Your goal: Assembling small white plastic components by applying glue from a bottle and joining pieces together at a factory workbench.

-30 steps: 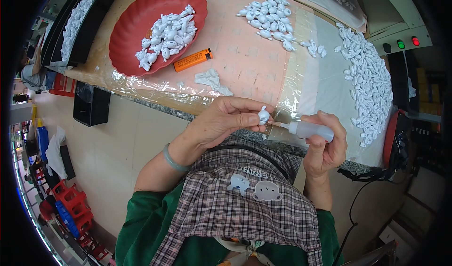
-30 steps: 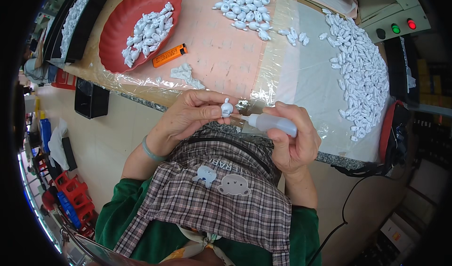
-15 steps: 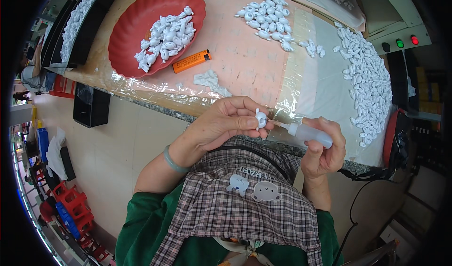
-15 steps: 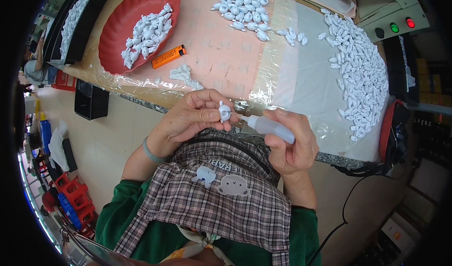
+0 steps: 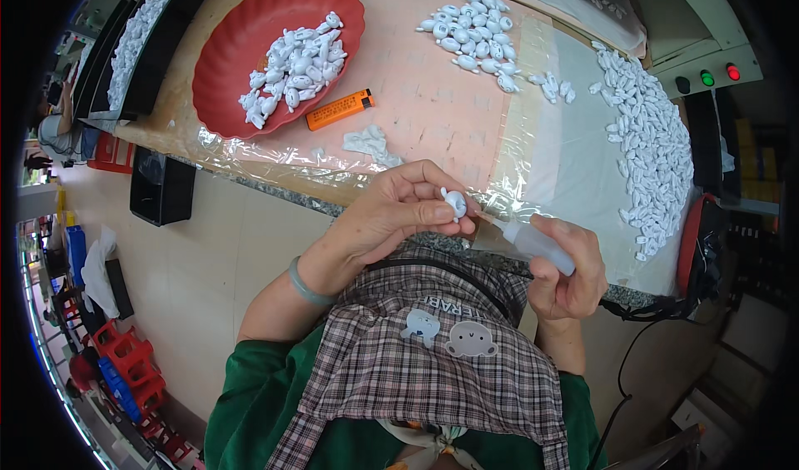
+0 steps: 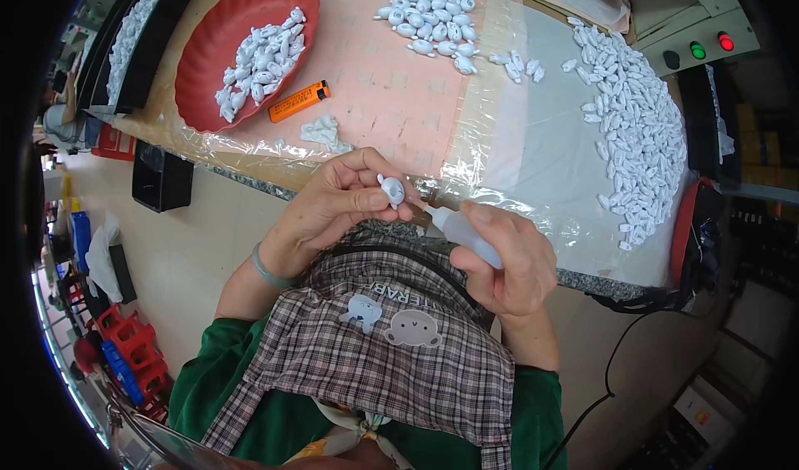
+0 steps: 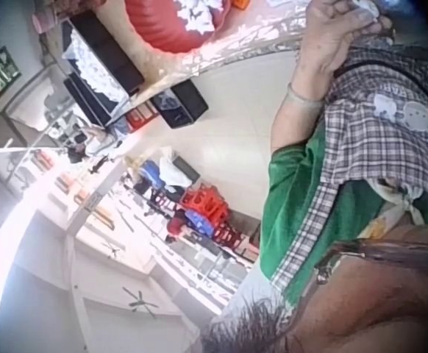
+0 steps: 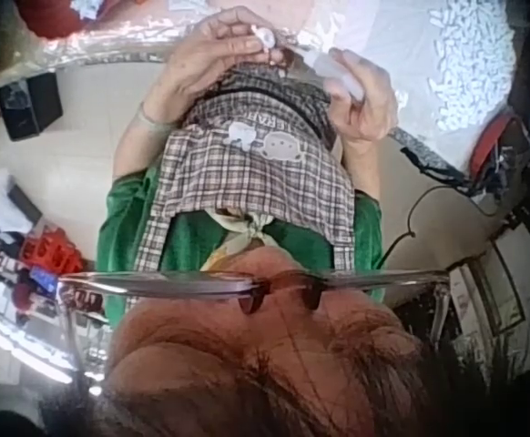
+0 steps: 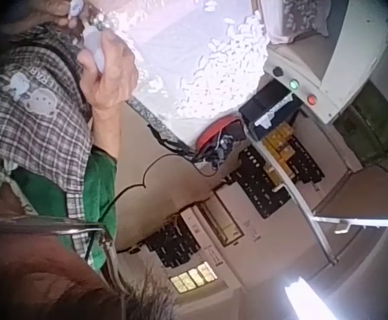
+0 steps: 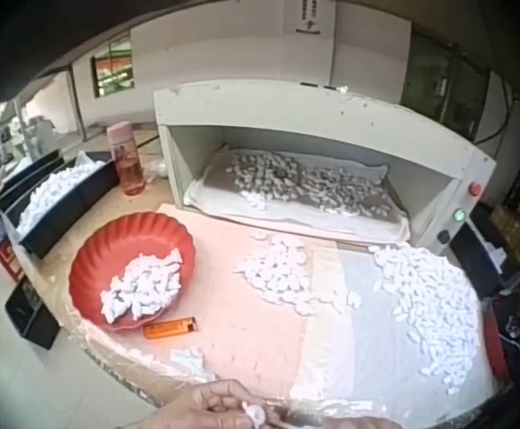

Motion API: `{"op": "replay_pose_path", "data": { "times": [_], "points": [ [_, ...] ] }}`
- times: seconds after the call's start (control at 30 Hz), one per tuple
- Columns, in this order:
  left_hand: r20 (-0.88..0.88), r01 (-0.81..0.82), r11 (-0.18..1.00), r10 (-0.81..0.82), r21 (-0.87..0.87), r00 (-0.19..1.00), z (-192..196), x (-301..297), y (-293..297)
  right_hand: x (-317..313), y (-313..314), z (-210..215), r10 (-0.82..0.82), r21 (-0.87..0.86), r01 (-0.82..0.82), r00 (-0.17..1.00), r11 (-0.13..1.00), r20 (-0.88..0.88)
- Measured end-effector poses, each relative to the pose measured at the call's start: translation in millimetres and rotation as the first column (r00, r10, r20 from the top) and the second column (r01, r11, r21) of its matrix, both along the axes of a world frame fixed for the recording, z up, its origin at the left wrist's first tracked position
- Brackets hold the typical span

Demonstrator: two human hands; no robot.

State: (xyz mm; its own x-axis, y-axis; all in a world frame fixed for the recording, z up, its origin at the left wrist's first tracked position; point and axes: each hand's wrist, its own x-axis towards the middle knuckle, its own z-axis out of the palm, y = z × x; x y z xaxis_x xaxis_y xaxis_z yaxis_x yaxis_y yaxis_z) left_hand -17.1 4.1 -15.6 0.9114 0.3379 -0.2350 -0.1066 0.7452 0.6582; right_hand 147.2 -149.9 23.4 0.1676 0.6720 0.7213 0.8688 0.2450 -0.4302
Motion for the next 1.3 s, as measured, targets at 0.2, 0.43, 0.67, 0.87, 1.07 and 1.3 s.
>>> {"op": "replay_pose_path", "data": {
  "times": [0.2, 0.43, 0.67, 0.87, 1.07, 1.3],
  "points": [
    [-0.013, -0.001, 1.0, 0.001, 0.0, 1.0, 0, -1, 1, 0, -2, -3, 0.01, -0.011, -0.011, 0.998, 1.0, -0.069],
    [0.059, 0.041, 0.996, -0.036, -0.082, 0.998, -4, -3, 1, 2, -1, -16, 0.012, 0.029, 0.006, 0.822, 1.0, -0.569],
    [0.146, 0.118, 0.974, -0.09, -0.195, 0.985, -12, -5, 4, 18, 16, -14, 0.154, 0.128, -0.095, 0.375, 0.987, -0.914],
    [0.204, 0.153, 0.95, -0.098, -0.271, 0.974, -13, -3, 8, 30, 16, -23, 0.04, 0.012, -0.166, 0.17, 0.986, -0.985],
    [0.164, 0.122, 0.961, -0.082, -0.248, 0.983, -5, 0, 9, 52, 19, -28, -0.056, -0.1, -0.137, 0.296, 0.985, -0.954],
    [0.127, 0.026, 0.988, -0.006, -0.155, 0.992, -6, 3, 14, 105, 51, -19, -0.431, -0.488, 0.039, 0.534, 0.872, -0.727]
  ]
}}
